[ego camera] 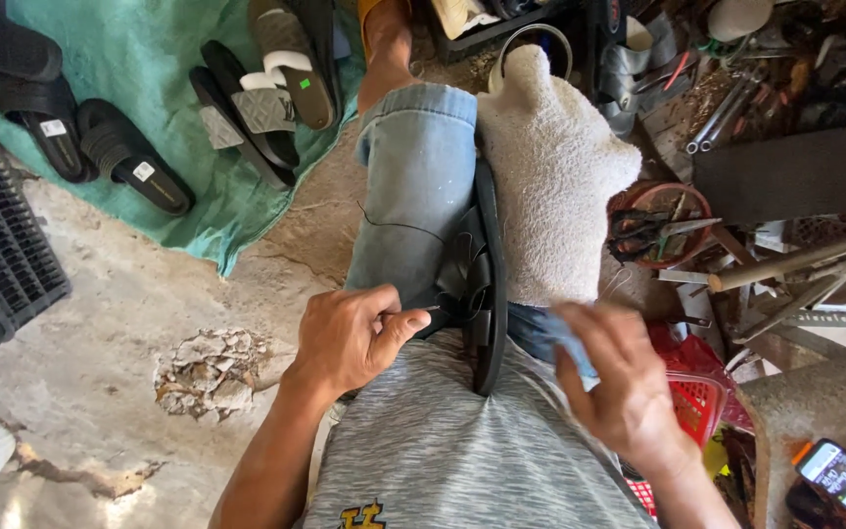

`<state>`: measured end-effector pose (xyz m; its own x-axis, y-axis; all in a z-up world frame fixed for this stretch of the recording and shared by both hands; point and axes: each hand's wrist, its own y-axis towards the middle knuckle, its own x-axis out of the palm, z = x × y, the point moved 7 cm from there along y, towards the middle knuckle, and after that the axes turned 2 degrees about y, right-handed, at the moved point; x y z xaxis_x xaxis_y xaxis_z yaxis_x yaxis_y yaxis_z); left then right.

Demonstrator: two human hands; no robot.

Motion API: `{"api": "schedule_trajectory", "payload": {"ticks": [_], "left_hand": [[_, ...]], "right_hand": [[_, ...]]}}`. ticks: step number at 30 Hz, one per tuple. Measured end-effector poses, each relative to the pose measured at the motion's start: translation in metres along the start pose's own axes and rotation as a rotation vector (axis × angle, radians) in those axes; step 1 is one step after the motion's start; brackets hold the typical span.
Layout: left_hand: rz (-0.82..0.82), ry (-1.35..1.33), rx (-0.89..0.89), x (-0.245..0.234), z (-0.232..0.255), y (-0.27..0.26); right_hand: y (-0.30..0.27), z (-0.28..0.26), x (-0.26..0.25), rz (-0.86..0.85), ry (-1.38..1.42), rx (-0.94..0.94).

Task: The person sits on the floor and sews a black sandal using a needle and thread. They hold the sandal on their lap, repeatedly piercing the sole and upper with the needle and pulling the thread through to stitch the parts together.

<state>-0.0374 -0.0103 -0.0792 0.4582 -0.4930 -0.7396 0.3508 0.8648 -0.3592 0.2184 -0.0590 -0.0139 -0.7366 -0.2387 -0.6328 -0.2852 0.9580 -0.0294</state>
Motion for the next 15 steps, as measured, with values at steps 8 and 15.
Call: {"api": "schedule_trajectory", "payload": {"ticks": [8, 15], "left_hand": [[0.070, -0.010, 0.049, -0.001, 0.007, 0.004], [0.116, -0.151, -0.115, -0.025, 0.031, 0.002]], "right_hand": [[0.059, -0.060, -0.004, 0.016, -0.223, -0.192], [0.049, -0.052, 0.028, 0.082, -0.241, -0.439]]}}
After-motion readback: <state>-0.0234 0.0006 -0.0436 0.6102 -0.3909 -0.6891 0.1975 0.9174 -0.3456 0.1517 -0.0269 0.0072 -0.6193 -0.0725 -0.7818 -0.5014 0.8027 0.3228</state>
